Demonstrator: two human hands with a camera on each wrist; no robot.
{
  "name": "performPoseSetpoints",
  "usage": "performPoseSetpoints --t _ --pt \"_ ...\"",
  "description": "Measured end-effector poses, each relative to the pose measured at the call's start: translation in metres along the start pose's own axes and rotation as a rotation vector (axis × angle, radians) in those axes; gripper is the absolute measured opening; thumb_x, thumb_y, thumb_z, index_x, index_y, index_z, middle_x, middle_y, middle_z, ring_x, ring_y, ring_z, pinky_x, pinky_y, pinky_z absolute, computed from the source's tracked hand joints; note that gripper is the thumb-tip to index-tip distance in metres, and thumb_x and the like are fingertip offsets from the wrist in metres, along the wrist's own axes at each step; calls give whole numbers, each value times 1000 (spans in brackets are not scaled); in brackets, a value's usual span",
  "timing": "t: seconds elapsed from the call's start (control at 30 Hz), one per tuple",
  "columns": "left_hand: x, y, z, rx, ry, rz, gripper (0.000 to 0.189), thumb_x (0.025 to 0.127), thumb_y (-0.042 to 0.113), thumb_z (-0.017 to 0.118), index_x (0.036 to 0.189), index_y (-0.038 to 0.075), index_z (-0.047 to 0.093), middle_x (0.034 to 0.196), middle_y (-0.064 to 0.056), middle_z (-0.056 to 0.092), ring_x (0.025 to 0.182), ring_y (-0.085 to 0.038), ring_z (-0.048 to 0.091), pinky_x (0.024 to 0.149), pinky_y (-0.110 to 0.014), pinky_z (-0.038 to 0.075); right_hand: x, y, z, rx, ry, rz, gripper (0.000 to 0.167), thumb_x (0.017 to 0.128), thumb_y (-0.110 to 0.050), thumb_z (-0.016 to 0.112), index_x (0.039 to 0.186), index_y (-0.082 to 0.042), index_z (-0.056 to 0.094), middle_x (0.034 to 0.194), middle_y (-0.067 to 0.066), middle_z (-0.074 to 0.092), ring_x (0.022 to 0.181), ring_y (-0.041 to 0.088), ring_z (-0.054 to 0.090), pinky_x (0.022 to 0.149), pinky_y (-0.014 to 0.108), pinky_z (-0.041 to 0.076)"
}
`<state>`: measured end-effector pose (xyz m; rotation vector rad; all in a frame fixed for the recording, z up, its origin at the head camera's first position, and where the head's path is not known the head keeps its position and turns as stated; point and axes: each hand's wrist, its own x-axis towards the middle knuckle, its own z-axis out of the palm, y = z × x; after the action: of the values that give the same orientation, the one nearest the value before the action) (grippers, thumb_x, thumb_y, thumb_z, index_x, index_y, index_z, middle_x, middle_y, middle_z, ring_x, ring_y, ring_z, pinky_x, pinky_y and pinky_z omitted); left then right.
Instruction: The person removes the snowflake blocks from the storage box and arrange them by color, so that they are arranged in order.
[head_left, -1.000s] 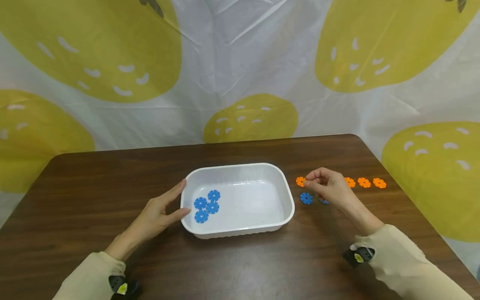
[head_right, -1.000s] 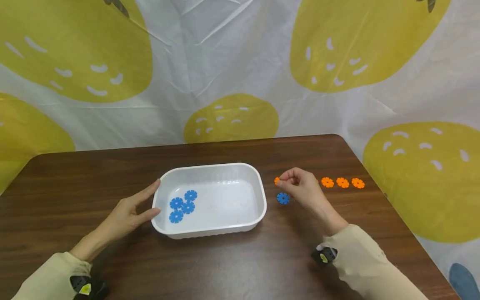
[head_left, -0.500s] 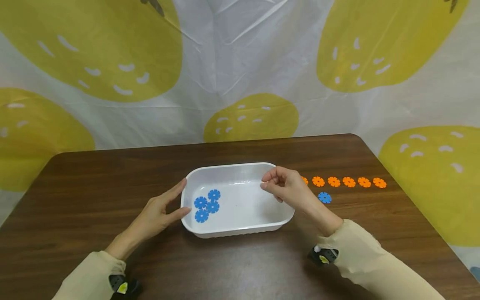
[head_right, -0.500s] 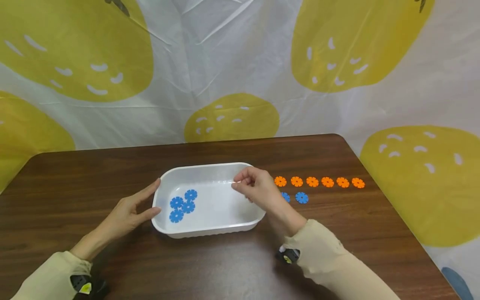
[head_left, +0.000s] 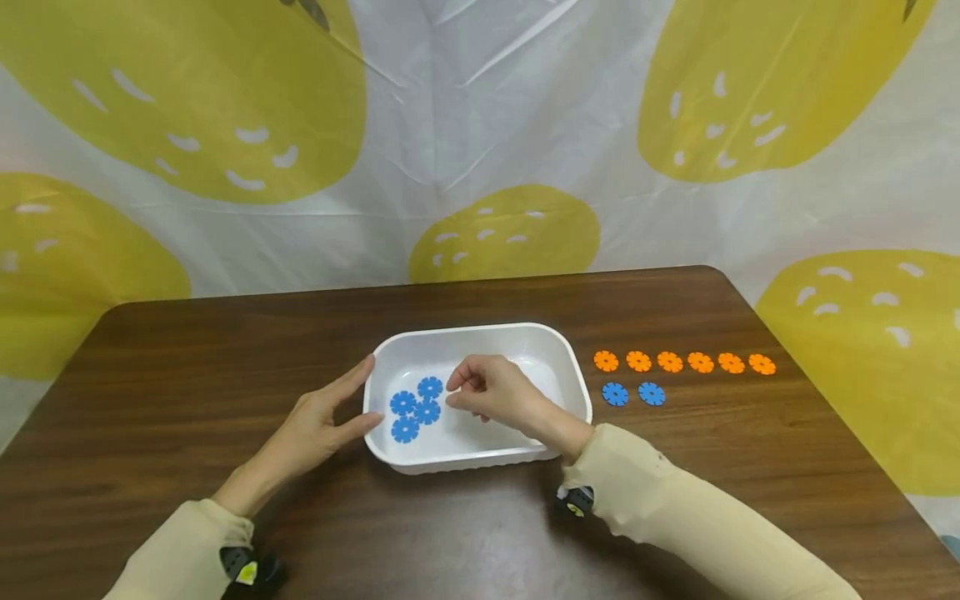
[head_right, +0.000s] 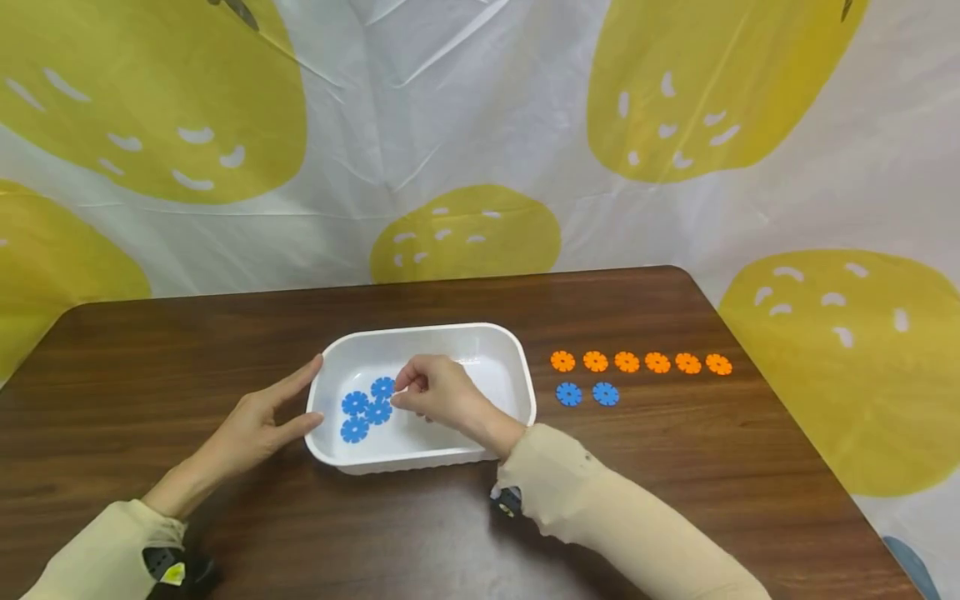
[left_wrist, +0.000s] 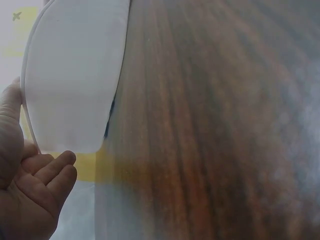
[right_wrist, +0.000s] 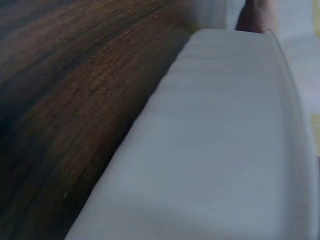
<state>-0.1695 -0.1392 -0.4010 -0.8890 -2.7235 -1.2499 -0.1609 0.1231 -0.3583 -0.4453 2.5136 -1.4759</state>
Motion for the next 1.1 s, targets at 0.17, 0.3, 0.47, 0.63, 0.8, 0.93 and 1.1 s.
performPoseSetpoints --t 0.17,0.3,0.47,0.63,0.8,0.93,1.1 --pt "1 1 0 -4 -2 -2 73 87 26 68 146 6 31 150 -14 31 135 -35 34 106 -51 33 11 -1 10 -87 -32 -7 10 81 -3 70 86 2 63 61 -3 51 47 6 45 45 17 39" --pt "0 1 0 -2 3 3 72 86 25 69 146 4 32 149 -15 32 135 -35 35 106 -51 34 18 0 15 -167 -48 -1 11 79 -4 71 85 0 63 58 -4 48 46 5 45 44 15 37" --pt "0 0 0 2 10 17 72 86 24 69 145 3 33 149 -15 33 134 -35 36 105 -50 34 24 1 20 -247 -62 9 12 78 -3 72 85 0 63 59 -4 49 46 5 45 45 14 37" --pt "0 0 -1 7 16 21 72 86 23 69 145 3 33 148 -16 33 134 -36 36 105 -49 35 25 1 25 -312 -60 1 14 77 -2 73 86 0 62 65 -2 51 54 6 47 50 14 40" --pt "0 0 -1 5 17 16 72 87 24 69 145 4 33 149 -15 33 134 -35 36 105 -49 35 27 3 30 -373 -32 -14 17 76 -2 74 88 -2 63 69 -1 54 65 9 47 60 17 40" --pt "0 -1 0 1 18 20 72 87 25 68 145 4 33 149 -15 33 134 -35 36 105 -49 35 28 3 33 -389 -25 -3 19 75 -2 75 90 -3 63 70 0 56 66 9 48 61 18 40" --pt "0 -1 1 -4 15 22 71 87 25 68 145 4 32 149 -15 33 134 -36 36 104 -50 35 28 3 35 -415 -23 0 22 75 -4 75 93 -4 62 72 2 58 67 10 49 63 20 41"
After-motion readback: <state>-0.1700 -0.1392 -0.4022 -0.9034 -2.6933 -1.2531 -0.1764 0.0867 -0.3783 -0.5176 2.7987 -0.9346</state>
